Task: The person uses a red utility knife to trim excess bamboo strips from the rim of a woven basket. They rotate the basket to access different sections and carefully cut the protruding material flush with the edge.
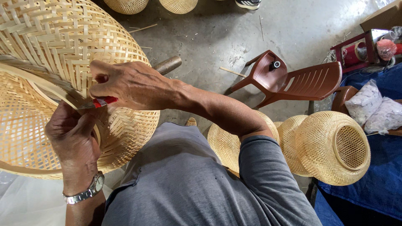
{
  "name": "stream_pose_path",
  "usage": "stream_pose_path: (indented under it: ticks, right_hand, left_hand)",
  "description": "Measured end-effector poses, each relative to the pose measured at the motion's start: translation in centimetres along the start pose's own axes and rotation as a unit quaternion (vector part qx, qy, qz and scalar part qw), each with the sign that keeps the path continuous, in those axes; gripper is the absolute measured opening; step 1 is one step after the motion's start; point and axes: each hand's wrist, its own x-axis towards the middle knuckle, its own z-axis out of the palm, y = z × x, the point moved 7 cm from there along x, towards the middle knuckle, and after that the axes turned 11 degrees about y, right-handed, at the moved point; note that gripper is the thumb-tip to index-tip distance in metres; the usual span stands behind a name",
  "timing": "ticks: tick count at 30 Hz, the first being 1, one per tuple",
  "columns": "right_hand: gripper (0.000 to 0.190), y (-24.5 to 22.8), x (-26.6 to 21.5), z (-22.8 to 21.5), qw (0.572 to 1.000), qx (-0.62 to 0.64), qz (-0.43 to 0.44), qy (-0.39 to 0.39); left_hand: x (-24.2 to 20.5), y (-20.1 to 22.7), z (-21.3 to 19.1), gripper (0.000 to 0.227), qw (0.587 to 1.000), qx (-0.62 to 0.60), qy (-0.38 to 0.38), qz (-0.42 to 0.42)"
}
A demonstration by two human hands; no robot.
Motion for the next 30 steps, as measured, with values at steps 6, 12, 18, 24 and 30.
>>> stream_pose_path:
  ticks: [6,12,18,24,30]
  right_hand:
    - [0.032,0.4,-0.4,-0.5,1.000,-0.006,-0.004,0.004]
    - [0.027,1.5,-0.9,-1.9,1.000,0.004,-0.028,0.011]
    - [0.029,2.7,-1.8,-4.2,1.000,0.007,-0.025,-0.001]
    - [0.028,3.3,-3.0,-7.2,0.999,0.005,-0.029,-0.014]
    - [0.024,4.2,-4.1,-9.3,0.998,0.035,-0.043,-0.015]
  left_hand:
    - [0.0,0.2,0.6,0.042,0.999,0.051,-0.003,0.018]
    - [-0.3,-0.6,2.6,0.040,1.000,0.021,0.006,0.012]
    - [-0.2,-2.3,4.5,0.029,1.000,0.006,0.005,0.026]
    - [-1.0,-2.6,8.0,0.042,1.000,-0.011,0.013,0.010]
    - [-1.6,-4.1,9.9,0.049,0.998,0.013,0.025,0.050]
